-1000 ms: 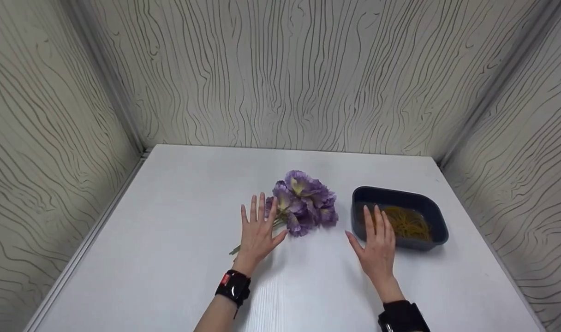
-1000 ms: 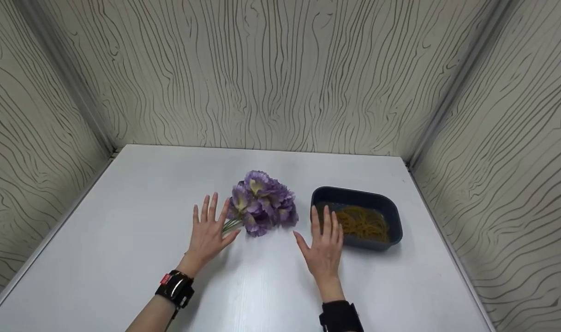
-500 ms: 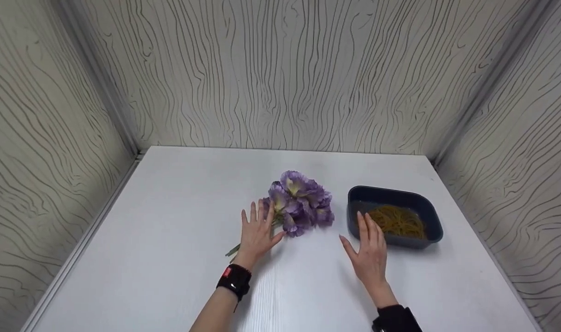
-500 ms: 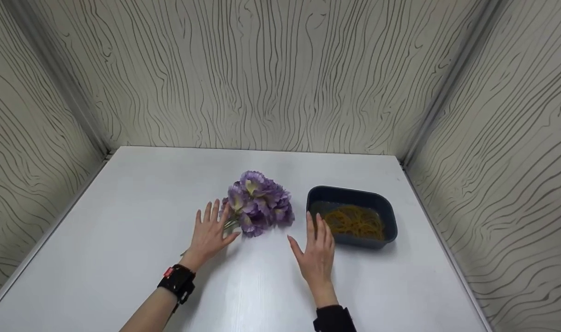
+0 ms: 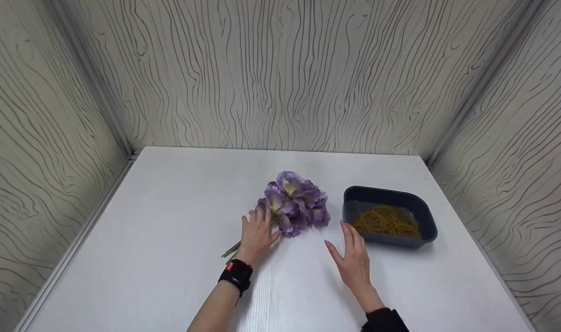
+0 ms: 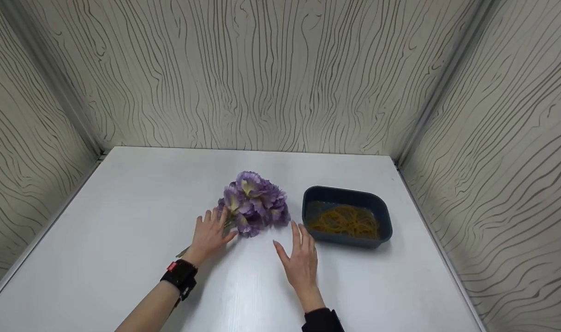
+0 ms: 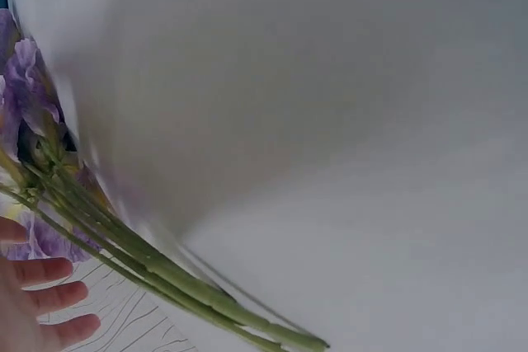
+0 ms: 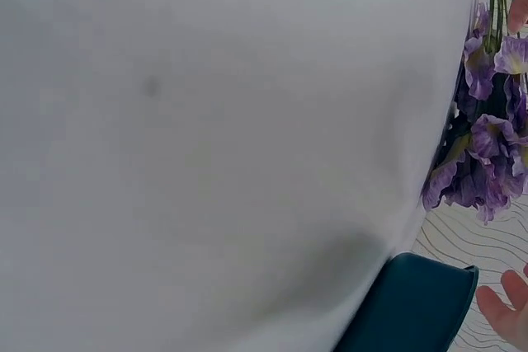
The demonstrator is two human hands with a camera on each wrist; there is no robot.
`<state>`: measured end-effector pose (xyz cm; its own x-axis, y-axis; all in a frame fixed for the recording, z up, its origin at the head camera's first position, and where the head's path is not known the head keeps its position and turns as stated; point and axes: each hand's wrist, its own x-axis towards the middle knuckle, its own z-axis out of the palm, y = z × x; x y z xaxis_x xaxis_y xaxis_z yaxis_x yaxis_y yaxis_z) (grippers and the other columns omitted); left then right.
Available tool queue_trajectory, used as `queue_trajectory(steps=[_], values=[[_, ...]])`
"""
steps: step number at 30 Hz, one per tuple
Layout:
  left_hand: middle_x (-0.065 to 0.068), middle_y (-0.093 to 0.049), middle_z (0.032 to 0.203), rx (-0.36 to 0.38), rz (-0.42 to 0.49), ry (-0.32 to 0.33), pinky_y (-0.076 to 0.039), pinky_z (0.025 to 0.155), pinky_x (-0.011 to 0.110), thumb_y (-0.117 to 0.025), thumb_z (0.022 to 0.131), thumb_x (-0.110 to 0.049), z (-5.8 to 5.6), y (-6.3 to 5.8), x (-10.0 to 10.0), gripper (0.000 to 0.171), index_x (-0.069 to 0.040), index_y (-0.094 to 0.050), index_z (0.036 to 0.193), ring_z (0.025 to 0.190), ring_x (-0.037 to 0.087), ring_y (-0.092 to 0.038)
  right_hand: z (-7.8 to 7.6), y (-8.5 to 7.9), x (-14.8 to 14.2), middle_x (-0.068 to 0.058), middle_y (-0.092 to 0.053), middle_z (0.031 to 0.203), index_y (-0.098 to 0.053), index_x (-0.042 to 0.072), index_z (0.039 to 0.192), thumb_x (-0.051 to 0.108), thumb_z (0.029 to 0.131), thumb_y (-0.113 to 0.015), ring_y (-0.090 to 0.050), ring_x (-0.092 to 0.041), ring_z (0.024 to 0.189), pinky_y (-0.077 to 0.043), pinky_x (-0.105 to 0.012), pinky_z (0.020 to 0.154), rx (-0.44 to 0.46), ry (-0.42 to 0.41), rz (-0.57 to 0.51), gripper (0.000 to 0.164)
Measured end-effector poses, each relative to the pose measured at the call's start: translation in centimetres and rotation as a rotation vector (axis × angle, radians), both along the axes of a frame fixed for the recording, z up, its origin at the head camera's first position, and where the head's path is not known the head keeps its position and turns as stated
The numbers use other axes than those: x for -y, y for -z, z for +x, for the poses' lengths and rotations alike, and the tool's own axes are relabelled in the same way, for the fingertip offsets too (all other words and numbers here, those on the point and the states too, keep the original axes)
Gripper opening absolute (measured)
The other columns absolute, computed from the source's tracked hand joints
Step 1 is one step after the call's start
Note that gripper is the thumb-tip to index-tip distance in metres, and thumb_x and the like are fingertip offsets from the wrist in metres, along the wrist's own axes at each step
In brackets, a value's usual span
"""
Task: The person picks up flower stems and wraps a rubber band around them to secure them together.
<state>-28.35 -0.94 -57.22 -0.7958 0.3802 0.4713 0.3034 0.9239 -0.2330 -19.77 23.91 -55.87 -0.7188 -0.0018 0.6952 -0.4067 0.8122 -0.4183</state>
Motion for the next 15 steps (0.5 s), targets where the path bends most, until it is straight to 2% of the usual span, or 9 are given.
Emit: queue_trajectory(steps=[9, 15], values=[[0.017, -0.047, 0.105, 0.073, -0.019, -0.019, -0.041, 0.071, 0.045, -0.049, 0.081, -0.062, -0.5, 0.0, -0.6, 0.073, -0.002, -0.047, 0.123, 0.095, 0.031, -0.047, 0.2, -0.5, 0.9, -0.013, -0.046, 0.123, -0.043, 0.008, 0.133, 0.032, 0.085, -0.064, -0.044, -0.029, 0.110, -0.043, -0.047, 0.073, 0.158, 0.008, -0.114, 0.058], [0.017, -0.047, 0.103, 0.113, 0.022, -0.038, -0.041, 0.070, 0.043, -0.053, 0.081, -0.058, -0.6, 0.6, -0.8, 0.067, 0.000, -0.048, 0.115, 0.094, 0.029, -0.046, 0.4, -0.5, 1.4, -0.012, -0.047, 0.123, -0.043, 0.009, 0.133, 0.033, 0.086, -0.062, -0.046, -0.029, 0.108, -0.044, -0.047, 0.071, 0.220, -0.002, -0.173, 0.056]])
